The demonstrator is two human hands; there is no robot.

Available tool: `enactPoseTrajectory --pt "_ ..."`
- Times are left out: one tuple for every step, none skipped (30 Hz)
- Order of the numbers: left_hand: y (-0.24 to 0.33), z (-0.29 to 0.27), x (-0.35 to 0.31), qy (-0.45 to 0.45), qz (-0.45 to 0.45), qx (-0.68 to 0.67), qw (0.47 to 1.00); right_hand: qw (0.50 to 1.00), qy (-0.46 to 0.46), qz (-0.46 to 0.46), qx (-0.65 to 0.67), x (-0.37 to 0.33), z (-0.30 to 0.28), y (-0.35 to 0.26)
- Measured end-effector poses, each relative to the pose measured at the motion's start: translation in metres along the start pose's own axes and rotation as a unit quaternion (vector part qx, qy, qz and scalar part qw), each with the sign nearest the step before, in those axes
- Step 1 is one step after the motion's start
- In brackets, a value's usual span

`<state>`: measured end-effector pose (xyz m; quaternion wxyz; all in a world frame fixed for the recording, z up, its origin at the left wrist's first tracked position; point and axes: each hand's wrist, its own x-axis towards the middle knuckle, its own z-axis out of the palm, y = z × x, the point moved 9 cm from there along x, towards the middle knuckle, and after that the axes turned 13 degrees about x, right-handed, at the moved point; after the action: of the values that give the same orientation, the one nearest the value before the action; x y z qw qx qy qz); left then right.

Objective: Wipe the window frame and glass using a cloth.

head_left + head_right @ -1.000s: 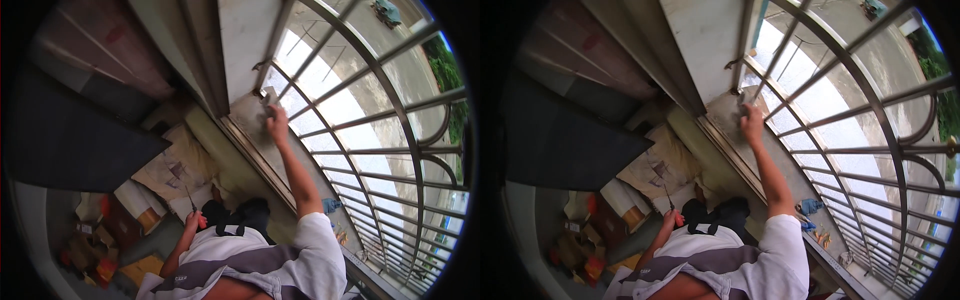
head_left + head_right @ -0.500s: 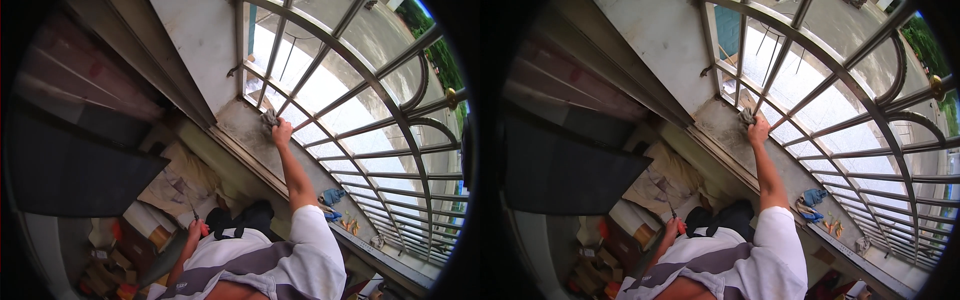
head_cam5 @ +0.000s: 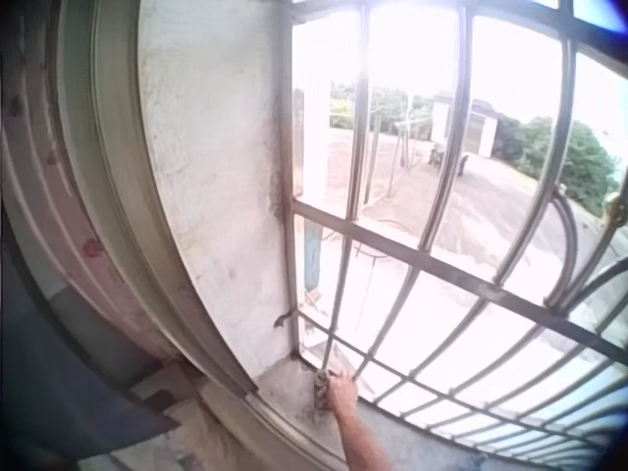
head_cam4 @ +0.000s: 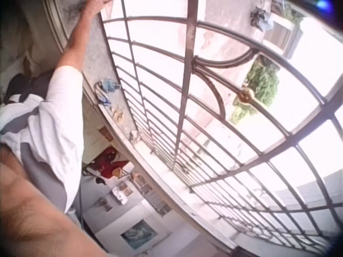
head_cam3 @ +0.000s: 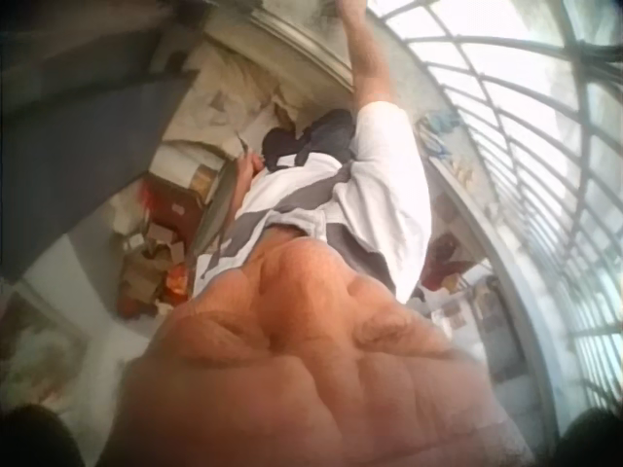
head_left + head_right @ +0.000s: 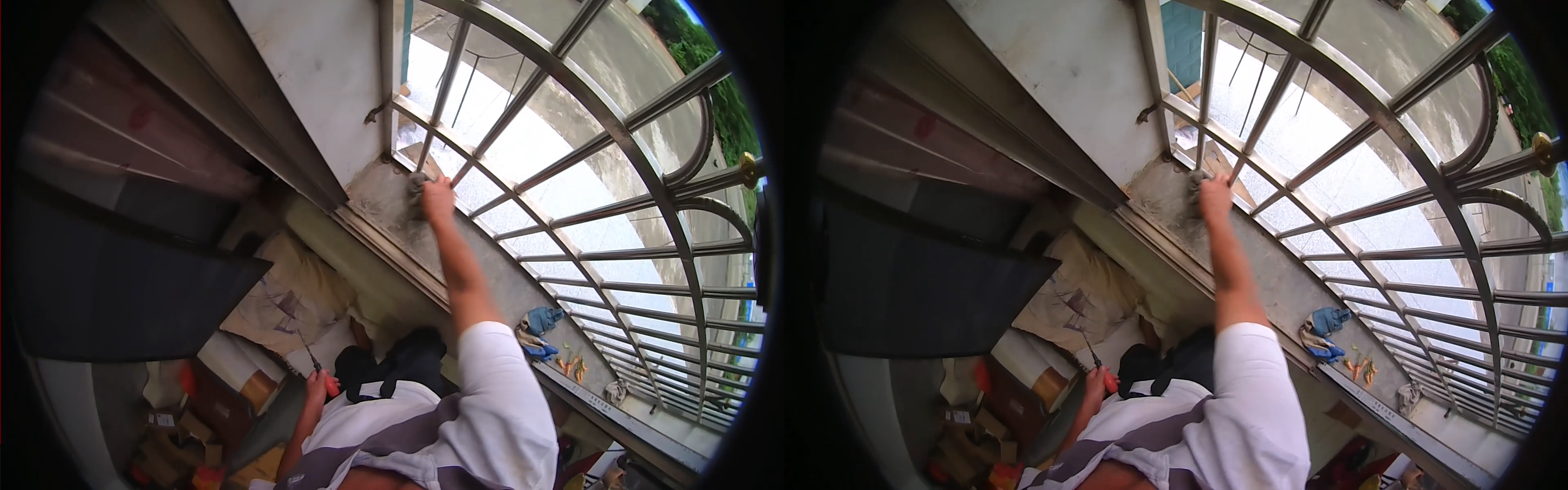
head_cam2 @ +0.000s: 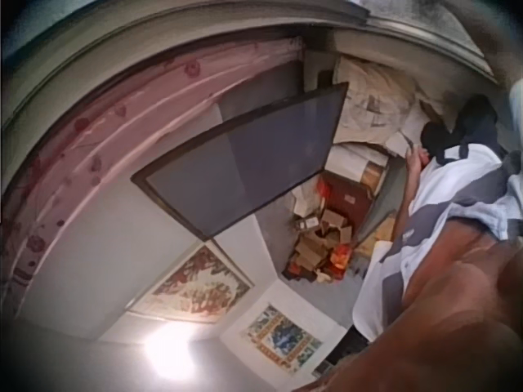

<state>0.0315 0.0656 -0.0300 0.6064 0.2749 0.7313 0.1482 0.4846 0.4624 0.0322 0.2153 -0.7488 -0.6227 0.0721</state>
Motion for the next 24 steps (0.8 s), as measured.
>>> enactPoseTrajectory --pt "-0.001 -0.003 0.001 -0.002 -0.003 -0.018 1.0 0.998 0.01 -0.008 0.054 -0.005 -0.02 -0.009" --pt "0.0 -0.005 0.003 -0.001 -0.002 -0.021 1.0 0.998 0.011 -0.011 0.054 -0.014 -0.031 -0.025" --pt "0.0 -0.006 0.007 0.004 -0.007 -0.036 0.999 0.983 0.098 0.017 0.155 -0.027 -0.055 -0.036" --pt "-0.002 -0.003 0.007 0.009 -0.013 -0.052 0.999 0.949 0.181 0.045 0.254 -0.045 -0.071 -0.041" --pt "-0.002 0.001 0.009 0.008 -0.009 -0.054 0.998 0.919 0.232 0.062 0.311 -0.061 -0.07 -0.044" --pt "0.002 0.005 0.013 -0.003 -0.011 -0.067 0.998 0.882 0.283 0.078 0.369 -0.07 -0.065 -0.049" --pt "0.003 0.007 0.017 -0.012 -0.015 -0.078 0.997 0.871 0.278 0.065 0.401 -0.071 -0.056 -0.067" --pt "0.005 0.006 0.018 -0.014 -0.012 -0.074 0.997 0.858 0.274 0.055 0.431 -0.071 -0.047 -0.083" --pt "0.007 0.009 0.018 -0.026 -0.003 -0.036 0.999 0.882 0.205 -0.002 0.424 -0.061 -0.036 -0.111" --pt "0.009 0.012 0.015 -0.035 0.005 0.0 0.999 0.898 0.132 -0.06 0.415 -0.052 -0.025 -0.135" --pt "0.016 0.014 0.009 -0.029 0.008 0.024 0.999 0.898 0.139 -0.057 0.413 -0.046 -0.018 -0.124" --pt "0.021 0.015 0.007 -0.033 0.011 0.031 0.999 0.93 0.046 -0.101 0.349 -0.037 0.004 -0.128" --pt "0.02 0.012 0.004 -0.027 0.01 0.037 0.999 0.946 -0.05 -0.147 0.284 -0.03 0.032 -0.133" --pt "0.017 0.008 0.003 -0.019 0.01 0.043 0.999 0.955 -0.103 -0.125 0.248 -0.023 0.044 -0.113" --pt "0.01 0.004 0.004 -0.014 -0.001 0.041 0.999 0.975 -0.137 -0.048 0.171 -0.011 0.056 -0.083" --pt "0.01 0.001 0.005 -0.009 -0.002 0.043 0.999 0.985 -0.046 0.006 0.164 -0.004 0.037 -0.065" --pt "0.01 0.001 0.001 -0.009 -0.007 0.039 0.999 0.978 0.047 0.067 0.192 0.001 0.017 -0.039" --pt "0.011 -0.001 -0.002 -0.011 -0.012 0.035 0.999 0.957 0.139 0.124 0.22 0.003 0.008 -0.006" --pt "0.012 -0.002 -0.003 -0.006 -0.015 0.033 0.999 0.897 0.275 0.159 0.309 -0.007 -0.013 0.008" --pt "0.013 -0.004 -0.003 0.001 -0.017 0.014 1.0 0.897 0.271 0.158 0.312 -0.014 -0.013 0.0" --pt "0.014 -0.005 -0.004 0.008 -0.019 -0.005 1.0 0.866 0.262 0.19 0.38 -0.03 -0.005 -0.005" --pt "0.013 -0.005 -0.002 0.011 -0.017 -0.009 1.0 0.83 0.254 0.219 0.446 -0.043 -0.001 -0.011" --pt "0.013 -0.002 0.005 0.002 -0.02 -0.016 1.0 0.79 0.236 0.193 0.532 -0.046 0.019 -0.018" --pt "0.007 -0.002 0.008 0.003 -0.03 -0.027 0.999 0.844 0.19 0.177 0.469 -0.051 0.024 -0.045"
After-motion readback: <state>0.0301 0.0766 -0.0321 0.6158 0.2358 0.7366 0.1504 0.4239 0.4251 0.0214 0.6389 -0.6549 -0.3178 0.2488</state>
